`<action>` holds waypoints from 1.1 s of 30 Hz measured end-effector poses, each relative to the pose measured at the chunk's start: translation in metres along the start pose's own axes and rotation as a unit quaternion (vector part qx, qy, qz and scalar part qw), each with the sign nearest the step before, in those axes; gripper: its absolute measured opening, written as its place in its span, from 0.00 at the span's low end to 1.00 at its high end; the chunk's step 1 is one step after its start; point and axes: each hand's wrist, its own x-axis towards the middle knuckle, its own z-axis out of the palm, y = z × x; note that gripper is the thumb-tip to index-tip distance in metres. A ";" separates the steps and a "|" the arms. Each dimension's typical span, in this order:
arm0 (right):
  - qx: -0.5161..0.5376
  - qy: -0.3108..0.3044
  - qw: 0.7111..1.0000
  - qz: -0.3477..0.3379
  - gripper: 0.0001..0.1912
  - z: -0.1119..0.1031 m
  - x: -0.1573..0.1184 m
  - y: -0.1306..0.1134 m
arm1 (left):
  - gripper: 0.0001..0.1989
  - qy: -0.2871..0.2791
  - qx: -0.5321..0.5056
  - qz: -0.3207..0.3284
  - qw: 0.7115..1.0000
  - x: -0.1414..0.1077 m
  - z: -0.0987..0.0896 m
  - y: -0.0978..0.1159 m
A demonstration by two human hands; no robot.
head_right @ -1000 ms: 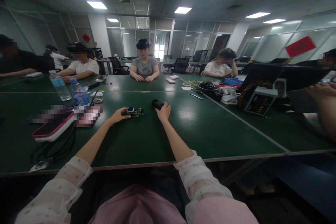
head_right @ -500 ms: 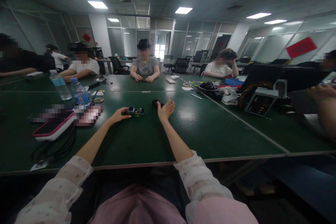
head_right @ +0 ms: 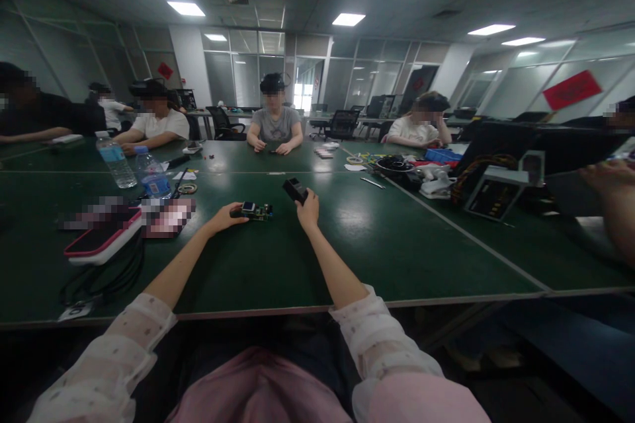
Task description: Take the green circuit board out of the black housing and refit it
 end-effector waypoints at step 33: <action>0.111 -0.271 0.923 -0.248 0.29 0.003 -0.025 -0.049 | 0.45 0.036 -0.029 -0.019 0.999 -0.005 0.003 0.012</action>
